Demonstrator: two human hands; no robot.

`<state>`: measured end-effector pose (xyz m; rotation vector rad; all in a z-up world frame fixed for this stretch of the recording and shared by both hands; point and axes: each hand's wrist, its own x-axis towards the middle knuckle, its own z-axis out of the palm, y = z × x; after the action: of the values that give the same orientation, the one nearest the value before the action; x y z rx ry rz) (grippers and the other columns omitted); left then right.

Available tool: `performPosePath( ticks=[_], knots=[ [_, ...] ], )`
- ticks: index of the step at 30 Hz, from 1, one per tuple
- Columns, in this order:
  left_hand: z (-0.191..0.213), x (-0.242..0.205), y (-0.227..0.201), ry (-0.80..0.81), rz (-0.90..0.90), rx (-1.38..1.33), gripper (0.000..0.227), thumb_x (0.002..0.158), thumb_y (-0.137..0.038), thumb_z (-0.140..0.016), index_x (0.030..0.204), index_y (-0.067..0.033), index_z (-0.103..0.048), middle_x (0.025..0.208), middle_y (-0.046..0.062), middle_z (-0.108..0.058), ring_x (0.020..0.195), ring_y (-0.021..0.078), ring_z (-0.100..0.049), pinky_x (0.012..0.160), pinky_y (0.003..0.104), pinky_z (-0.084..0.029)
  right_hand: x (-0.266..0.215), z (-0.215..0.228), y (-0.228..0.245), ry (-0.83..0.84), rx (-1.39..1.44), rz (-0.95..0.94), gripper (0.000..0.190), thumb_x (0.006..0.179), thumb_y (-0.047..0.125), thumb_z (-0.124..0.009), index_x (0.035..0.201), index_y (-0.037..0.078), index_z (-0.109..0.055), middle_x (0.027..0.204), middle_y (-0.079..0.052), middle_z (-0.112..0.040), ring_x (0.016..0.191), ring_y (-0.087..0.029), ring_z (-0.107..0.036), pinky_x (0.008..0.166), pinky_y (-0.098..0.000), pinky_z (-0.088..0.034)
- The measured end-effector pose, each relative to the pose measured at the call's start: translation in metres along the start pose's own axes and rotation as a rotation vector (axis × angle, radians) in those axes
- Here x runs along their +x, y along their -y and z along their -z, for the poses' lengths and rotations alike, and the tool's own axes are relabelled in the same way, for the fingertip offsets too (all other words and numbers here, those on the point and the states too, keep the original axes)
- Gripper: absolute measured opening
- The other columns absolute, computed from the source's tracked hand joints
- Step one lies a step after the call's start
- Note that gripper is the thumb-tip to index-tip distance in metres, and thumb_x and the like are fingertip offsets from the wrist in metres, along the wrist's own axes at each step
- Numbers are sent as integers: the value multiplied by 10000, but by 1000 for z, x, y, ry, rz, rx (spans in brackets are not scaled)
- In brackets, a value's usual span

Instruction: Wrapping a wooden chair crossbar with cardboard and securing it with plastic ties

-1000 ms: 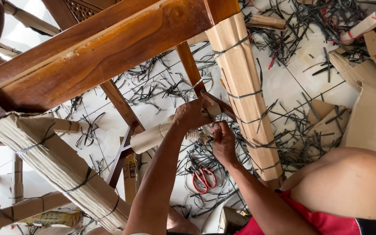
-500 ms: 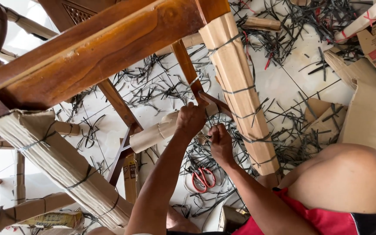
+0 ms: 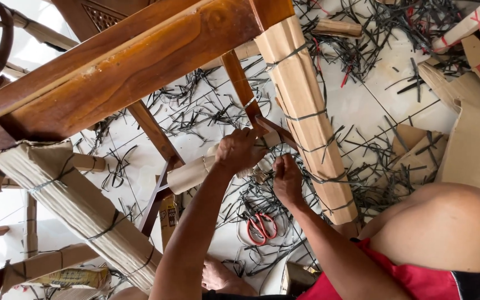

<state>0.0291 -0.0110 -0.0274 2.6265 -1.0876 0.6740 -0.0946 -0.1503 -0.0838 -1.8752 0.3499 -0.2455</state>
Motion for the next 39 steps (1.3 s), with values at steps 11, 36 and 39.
performPosePath(
  ticks=[11,36,39],
  knots=[
    [8,10,2,12,-236,267,97,806,-250,-626,897,-217,-635,661,-54,-554,595,148,-604,462,293,-493,-2,5,29,-106,401,-93,259,1121,199,-370,927,100,-509,807,-32,-611,816,-149,-694,701,-288,-608],
    [-6,20,3,-126,61,300,306,841,-340,-715,666,-275,-473,506,-109,-480,436,130,-568,389,274,-480,13,14,54,72,486,-218,277,1105,168,-362,835,187,-424,714,136,-416,636,-8,-488,592,-145,-498],
    [-4,21,-6,-135,104,225,334,851,-330,-728,673,-253,-456,496,-109,-484,420,142,-577,402,287,-493,27,1,9,110,171,-113,294,1143,231,-355,889,156,-483,697,41,-489,634,-95,-558,555,-263,-510]
  ],
)
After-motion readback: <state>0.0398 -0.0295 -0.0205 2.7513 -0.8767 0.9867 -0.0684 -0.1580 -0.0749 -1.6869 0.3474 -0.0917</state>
